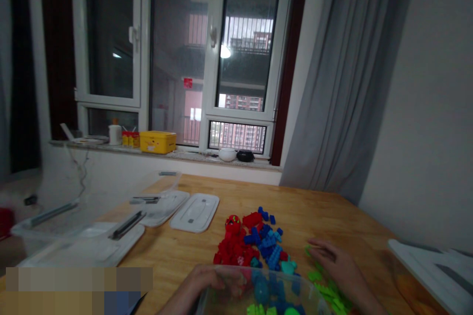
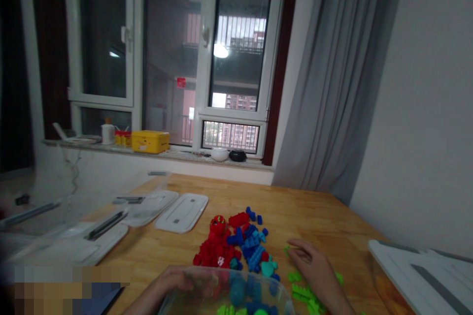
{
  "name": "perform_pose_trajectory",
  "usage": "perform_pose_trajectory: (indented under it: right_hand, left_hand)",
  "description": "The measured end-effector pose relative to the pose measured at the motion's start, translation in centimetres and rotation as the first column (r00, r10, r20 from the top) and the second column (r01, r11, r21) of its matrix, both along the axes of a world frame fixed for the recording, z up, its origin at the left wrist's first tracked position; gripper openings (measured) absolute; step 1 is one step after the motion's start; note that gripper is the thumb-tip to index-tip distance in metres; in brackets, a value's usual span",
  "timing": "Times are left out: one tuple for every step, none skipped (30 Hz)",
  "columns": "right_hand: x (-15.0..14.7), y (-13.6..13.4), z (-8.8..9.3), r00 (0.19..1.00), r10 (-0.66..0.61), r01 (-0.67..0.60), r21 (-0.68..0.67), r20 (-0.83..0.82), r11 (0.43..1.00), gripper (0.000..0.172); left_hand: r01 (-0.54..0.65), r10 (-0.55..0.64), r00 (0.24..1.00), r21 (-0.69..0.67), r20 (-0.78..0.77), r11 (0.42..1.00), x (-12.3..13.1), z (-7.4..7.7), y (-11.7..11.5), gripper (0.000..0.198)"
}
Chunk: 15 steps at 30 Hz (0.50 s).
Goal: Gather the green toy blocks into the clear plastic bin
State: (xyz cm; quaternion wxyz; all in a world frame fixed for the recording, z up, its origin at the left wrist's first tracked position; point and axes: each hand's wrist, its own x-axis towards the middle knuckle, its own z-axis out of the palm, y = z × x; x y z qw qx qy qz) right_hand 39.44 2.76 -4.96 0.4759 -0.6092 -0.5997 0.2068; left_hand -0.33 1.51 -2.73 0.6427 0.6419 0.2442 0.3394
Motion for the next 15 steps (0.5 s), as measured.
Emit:
perform_pose_trajectory:
  right_hand:
    - [-0.6, -0.4, 0.7, 0.998, 0.014, -0.015, -0.015, -0.057, 1.000, 0.053]
    - [-1.2, -0.8, 1.2, 0.994, 0.028, -0.031, -0.028, -0.106, 0.999, 0.055]
    - [-1.9, -1.2, 1.7, 0.987, 0.046, -0.052, -0.040, -0.156, 0.998, 0.055]
    - [-2.6, -1.7, 2.1, 0.974, 0.069, -0.082, -0.054, -0.214, 0.995, 0.056]
    - [-3.2, -2.2, 2.3, 0.955, 0.098, -0.122, -0.069, -0.281, 0.990, 0.056]
    - [-3.8, -2.7, 2.4, 0.924, 0.133, -0.172, -0.079, -0.359, 0.982, 0.055]
    - [-4.4, -3.1, 2.3, 0.883, 0.169, -0.226, -0.082, -0.438, 0.971, 0.055]
    - [-4.9, -3.5, 2.1, 0.837, 0.203, -0.276, -0.072, -0.509, 0.959, 0.054]
    - [-5.3, -3.9, 1.9, 0.792, 0.235, -0.317, -0.050, -0.563, 0.947, 0.053]
    - [-5.6, -4.2, 1.7, 0.757, 0.271, -0.357, -0.029, -0.594, 0.934, 0.050]
    - [-5.9, -4.4, 1.5, 0.733, 0.310, -0.396, -0.009, -0.606, 0.918, 0.046]
    - [-6.0, -4.5, 1.4, 0.717, 0.354, -0.441, 0.003, -0.601, 0.898, 0.042]
    - [-6.2, -4.7, 1.4, 0.704, 0.405, -0.493, 0.008, -0.584, 0.870, 0.039]
    - [-6.3, -4.7, 1.4, 0.686, 0.463, -0.555, 0.007, -0.561, 0.832, 0.038]
    - [-6.4, -4.7, 1.4, 0.662, 0.521, -0.617, 0.004, -0.538, 0.787, 0.037]
  left_hand:
    - [-0.023, 0.024, 1.000, 0.015, -0.014, 1.000, 0.1, 0.1, 0.0, 0.046]
    - [-0.042, 0.043, 0.999, 0.026, -0.028, 0.999, 0.1, 0.2, -0.1, 0.046]
    - [-0.049, 0.051, 0.998, 0.031, -0.040, 0.998, 0.2, 0.3, -0.1, 0.047]
    - [-0.051, 0.053, 0.998, 0.034, -0.047, 0.998, 0.2, 0.4, -0.1, 0.047]
    - [-0.047, 0.049, 0.998, 0.033, -0.049, 0.998, 0.3, 0.6, -0.2, 0.047]
    - [-0.043, 0.045, 0.998, 0.033, -0.049, 0.999, 0.3, 0.7, -0.2, 0.047]
    - [-0.041, 0.042, 0.998, 0.035, -0.049, 0.999, 0.3, 0.9, -0.3, 0.047]
    - [-0.043, 0.044, 0.998, 0.036, -0.045, 0.998, 0.3, 1.0, -0.4, 0.047]
    - [-0.047, 0.048, 0.998, 0.037, -0.040, 0.998, 0.3, 1.2, -0.4, 0.046]
    - [-0.046, 0.047, 0.998, 0.034, -0.036, 0.998, 0.3, 1.4, -0.5, 0.046]
    - [-0.044, 0.045, 0.998, 0.028, -0.032, 0.999, 0.3, 1.5, -0.6, 0.046]
    - [-0.038, 0.039, 0.999, 0.018, -0.030, 0.999, 0.3, 1.6, -0.6, 0.046]
    - [-0.031, 0.031, 0.999, 0.005, -0.027, 1.000, 0.3, 1.6, -0.6, 0.045]
    - [-0.018, 0.018, 1.000, -0.012, -0.024, 1.000, 0.3, 1.6, -0.6, 0.045]
    - [0.000, 0.000, 1.000, -0.033, -0.020, 0.999, 0.3, 1.5, -0.6, 0.044]
